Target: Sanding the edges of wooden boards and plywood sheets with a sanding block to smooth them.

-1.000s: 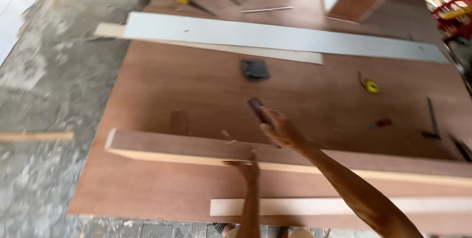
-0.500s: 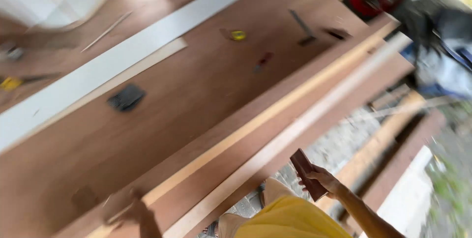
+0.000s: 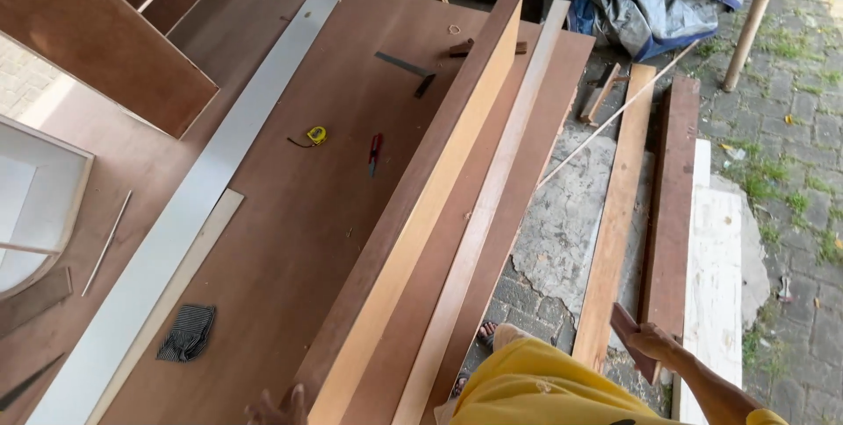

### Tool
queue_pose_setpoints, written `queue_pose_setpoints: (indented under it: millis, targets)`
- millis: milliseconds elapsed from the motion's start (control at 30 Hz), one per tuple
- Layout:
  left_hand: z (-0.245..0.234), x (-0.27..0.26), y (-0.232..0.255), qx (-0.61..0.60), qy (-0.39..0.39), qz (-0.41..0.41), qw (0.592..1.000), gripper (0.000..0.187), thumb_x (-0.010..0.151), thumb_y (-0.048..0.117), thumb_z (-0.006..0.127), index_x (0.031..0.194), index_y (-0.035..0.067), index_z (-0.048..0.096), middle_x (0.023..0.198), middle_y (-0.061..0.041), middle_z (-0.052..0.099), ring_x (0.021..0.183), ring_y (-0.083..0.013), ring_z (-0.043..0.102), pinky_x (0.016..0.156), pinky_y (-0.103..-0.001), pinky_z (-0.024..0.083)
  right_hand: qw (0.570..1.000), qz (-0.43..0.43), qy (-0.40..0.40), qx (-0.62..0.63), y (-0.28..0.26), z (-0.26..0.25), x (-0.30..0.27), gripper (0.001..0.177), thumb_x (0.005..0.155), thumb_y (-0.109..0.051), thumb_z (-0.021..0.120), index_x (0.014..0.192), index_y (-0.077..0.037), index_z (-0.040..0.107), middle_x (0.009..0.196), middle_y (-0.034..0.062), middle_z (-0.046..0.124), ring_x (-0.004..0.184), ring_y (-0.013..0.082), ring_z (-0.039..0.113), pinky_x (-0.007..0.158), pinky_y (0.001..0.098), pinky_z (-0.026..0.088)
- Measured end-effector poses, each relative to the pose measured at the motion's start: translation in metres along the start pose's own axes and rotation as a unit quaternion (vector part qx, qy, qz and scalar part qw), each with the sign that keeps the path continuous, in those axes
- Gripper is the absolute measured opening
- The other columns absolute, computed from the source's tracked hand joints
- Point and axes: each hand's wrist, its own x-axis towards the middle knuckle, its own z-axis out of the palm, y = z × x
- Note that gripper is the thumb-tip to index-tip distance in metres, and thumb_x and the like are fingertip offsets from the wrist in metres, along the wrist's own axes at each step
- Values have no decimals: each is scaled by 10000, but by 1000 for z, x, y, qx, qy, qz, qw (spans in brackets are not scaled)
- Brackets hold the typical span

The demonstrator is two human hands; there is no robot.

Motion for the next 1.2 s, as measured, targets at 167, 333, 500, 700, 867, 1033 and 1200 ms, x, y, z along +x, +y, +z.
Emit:
queue_pose_setpoints:
  millis: [167, 333, 500, 700, 867, 1033, 1200]
  targets:
    - [23, 8, 10, -179, -402, -504, 743, 929, 802, 750, 582, 1390, 34, 646, 1400, -229, 617, 1363, -442, 510, 1249, -574, 206, 991, -47, 27, -124, 33, 55, 17, 265, 958, -147, 704, 1186, -11, 710, 894, 143, 769, 700, 254, 730, 588, 330, 605]
    - [-16, 52, 14, -164, -479, -523, 686, 803, 883, 753, 483, 1335, 120, 680, 1353, -164, 693, 1518, -411, 343, 1243, -548, 217, 984, -72, 67, -150, 40, 95, -1, 270, 976, -324, 757, 916, -70, 687, 756, 41, 594, 628, 162, 500, 533, 285, 408]
    - [-30, 66, 19, -203, -427, -548, 690, 769, 868, 684, 562, 1380, 117, 655, 1348, -119, 686, 1414, -371, 411, 1203, -609, 170, 992, -57, 77, 77, 39, 104, -20, 388, 1089, -285, 586, 1119, 95, 661, 776, 284, 709, 570, 379, 691, 426, 397, 510]
    - [-36, 72, 16, -218, -430, -540, 690, 729, 882, 551, 610, 1453, 100, 570, 1466, -150, 585, 1434, -371, 404, 1192, -598, 219, 970, -89, 58, 219, 29, 103, -14, 281, 1084, -225, 511, 1092, 39, 605, 925, 287, 687, 819, 396, 656, 636, 452, 553]
    - [-47, 96, 21, -233, -424, -542, 687, 732, 893, 539, 579, 1470, 91, 531, 1513, -161, 528, 1451, -373, 403, 1187, -593, 236, 951, -90, 47, 291, -1, 103, 5, 259, 1074, -191, 556, 1178, 44, 592, 1025, 282, 672, 883, 379, 638, 653, 417, 545]
    - [-47, 132, 35, -240, -403, -531, 706, 730, 883, 558, 598, 1472, 133, 528, 1612, -130, 426, 1452, -394, 415, 1161, -762, 65, 949, -113, 28, 293, -41, 108, 21, 194, 1070, -182, 592, 1150, -7, 617, 1078, 228, 688, 997, 349, 653, 754, 428, 551]
    - [-26, 172, 62, -270, -369, -477, 751, 724, 892, 532, 618, 1444, 68, 555, 1587, -217, 441, 1482, -382, 389, 1156, -533, 343, 956, -173, -31, 236, -95, 110, 32, 342, 1015, -184, 644, 1250, 63, 642, 1048, 225, 727, 768, 288, 650, 582, 325, 478]
